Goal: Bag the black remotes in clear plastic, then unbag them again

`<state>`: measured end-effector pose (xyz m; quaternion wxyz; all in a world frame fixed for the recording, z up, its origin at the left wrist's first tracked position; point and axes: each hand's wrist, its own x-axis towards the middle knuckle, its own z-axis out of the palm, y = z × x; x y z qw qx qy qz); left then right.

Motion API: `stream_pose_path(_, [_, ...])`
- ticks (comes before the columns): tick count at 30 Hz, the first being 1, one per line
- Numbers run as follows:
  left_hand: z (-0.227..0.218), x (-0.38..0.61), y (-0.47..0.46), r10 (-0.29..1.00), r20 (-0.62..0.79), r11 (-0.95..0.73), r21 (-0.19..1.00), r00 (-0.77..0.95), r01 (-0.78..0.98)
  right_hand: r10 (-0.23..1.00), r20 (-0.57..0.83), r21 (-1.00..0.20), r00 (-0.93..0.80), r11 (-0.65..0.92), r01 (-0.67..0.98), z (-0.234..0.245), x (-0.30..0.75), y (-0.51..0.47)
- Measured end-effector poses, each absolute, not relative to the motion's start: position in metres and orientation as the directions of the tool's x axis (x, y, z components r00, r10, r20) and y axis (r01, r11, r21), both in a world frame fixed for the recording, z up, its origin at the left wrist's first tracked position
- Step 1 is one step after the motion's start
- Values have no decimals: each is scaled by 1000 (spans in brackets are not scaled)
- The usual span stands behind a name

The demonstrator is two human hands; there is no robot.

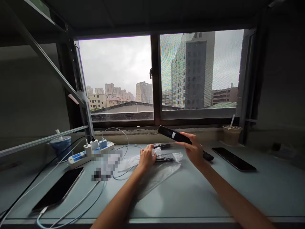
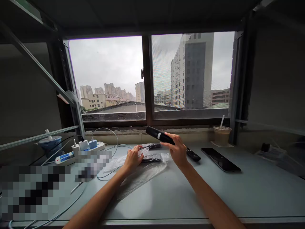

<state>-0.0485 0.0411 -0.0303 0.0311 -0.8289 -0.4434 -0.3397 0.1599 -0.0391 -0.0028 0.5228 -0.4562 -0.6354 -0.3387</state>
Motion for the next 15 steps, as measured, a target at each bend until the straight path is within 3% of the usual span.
stream_pose_path(9, [-21, -54, 43, 640, 681, -618, 183, 355, 764, 307, 914, -392, 264, 507, 768, -4, 153, -33])
stream_pose_path(15, [-21, -54, 45, 651, 664, -620, 184, 368, 763, 456, 704, -709, 544, 480, 516, 1, 151, -31])
